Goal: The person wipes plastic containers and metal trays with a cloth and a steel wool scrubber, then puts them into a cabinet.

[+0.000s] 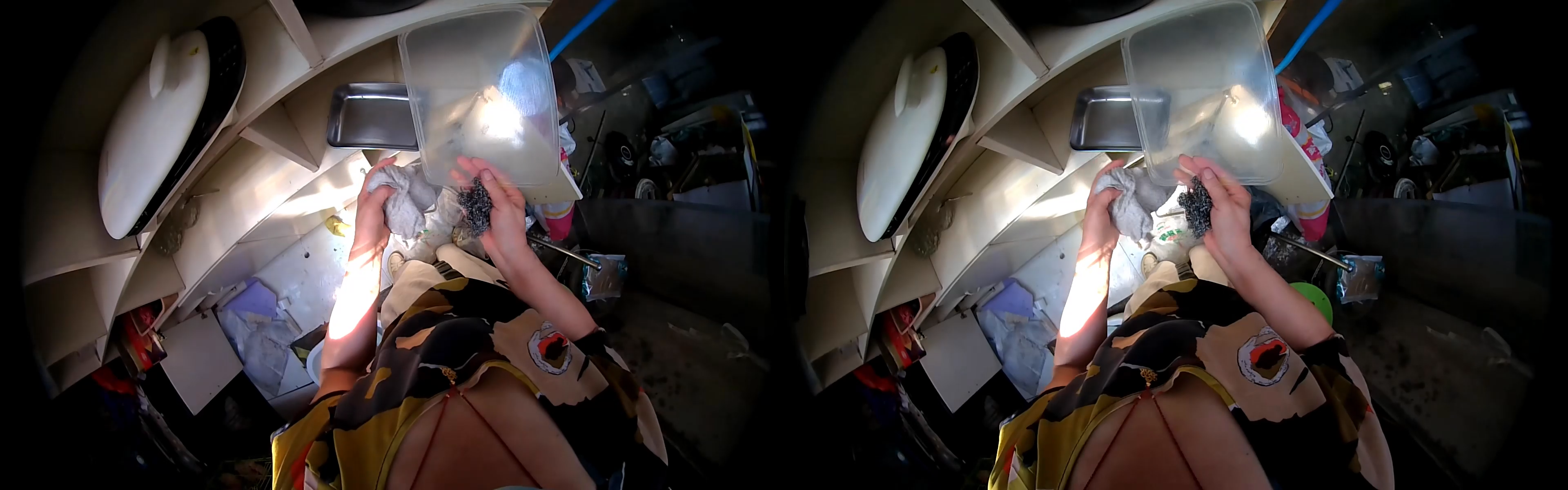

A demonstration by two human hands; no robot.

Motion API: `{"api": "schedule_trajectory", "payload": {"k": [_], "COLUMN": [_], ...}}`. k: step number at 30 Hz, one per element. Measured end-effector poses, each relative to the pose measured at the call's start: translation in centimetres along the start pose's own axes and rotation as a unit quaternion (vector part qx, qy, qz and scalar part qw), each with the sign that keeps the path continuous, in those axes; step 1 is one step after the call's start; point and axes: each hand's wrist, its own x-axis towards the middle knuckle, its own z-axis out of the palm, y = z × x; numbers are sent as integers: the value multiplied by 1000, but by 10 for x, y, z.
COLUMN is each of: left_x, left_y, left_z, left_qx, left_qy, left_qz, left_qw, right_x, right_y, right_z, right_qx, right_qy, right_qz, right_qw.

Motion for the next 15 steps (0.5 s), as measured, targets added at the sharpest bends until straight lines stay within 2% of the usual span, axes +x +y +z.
{"api": "schedule_trajectory", "payload": {"k": [2, 3, 5, 7, 11, 15], "left_x": [-4, -7, -13, -14, -17, -19], "left_y": [-2, -5, -7, -8, -10, -7], "left_z": [0, 1, 8, 7, 21, 25], "left_qx": [25, 14, -14, -47, -20, -54], "left_qy": [-90, -102, -85, -81, -66, -106], "left_qz": [-77, -101, -124, -166, -97, -111], "left_qw": [993, 990, 988, 982, 993, 987], "right_x": [-3, -5, -9, -11, -16, -21], "right_y": [-2, -3, -4, 0, 1, -4], "right_z": [3, 5, 8, 7, 7, 8], "right_qx": [-40, -40, -137, -150, -217, -286], "right_qy": [-27, -28, -73, -88, -110, -114], "right_qz": [-44, -45, -112, -131, -185, -221], "right_qw": [998, 998, 982, 976, 952, 926]}}
